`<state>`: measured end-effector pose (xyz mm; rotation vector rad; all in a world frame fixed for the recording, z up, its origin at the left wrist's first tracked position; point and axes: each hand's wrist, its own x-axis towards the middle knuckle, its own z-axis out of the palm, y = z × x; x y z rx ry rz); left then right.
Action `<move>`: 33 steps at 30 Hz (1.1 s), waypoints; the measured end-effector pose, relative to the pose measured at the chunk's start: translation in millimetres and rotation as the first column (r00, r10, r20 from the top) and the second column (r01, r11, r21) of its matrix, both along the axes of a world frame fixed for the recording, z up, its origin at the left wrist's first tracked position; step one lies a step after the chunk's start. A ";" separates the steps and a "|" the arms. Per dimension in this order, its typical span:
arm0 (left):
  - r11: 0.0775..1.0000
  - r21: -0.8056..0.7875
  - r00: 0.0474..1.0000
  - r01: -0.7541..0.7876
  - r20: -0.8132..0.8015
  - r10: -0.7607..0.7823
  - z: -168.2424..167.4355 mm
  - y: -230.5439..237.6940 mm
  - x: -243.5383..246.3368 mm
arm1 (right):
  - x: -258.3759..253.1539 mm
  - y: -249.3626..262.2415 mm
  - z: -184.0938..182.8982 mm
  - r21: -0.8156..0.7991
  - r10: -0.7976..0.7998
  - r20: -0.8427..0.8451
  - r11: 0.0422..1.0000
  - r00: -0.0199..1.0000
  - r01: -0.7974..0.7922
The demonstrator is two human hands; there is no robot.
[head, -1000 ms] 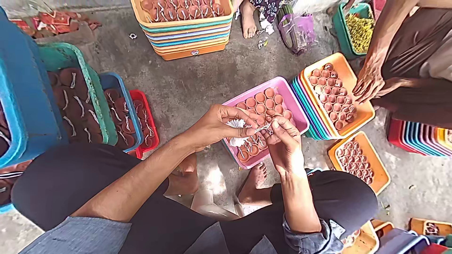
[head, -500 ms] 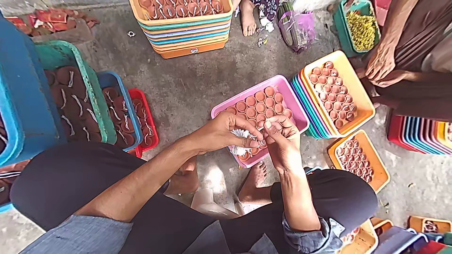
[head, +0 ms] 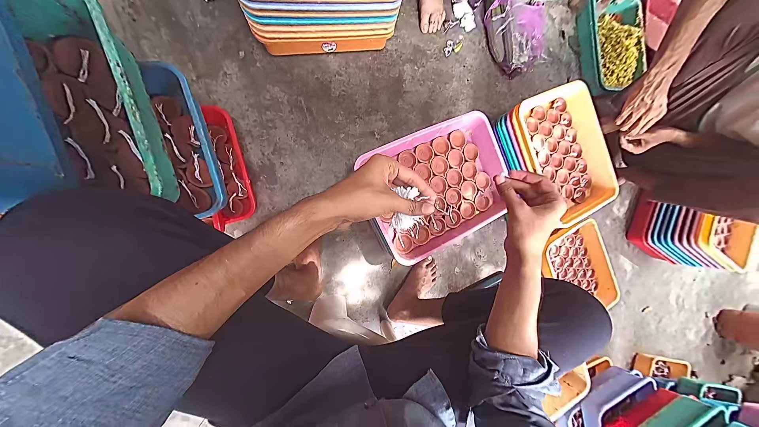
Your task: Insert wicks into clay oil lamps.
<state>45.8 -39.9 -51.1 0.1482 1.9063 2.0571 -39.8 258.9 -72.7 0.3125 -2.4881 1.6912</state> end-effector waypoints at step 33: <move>0.997 -0.041 0.997 -0.068 0.025 0.069 -6.4 -6.7 -4.9 | -89.8 6.8 -152.8 0.741 -0.257 0.308 0.668 0.916 -0.061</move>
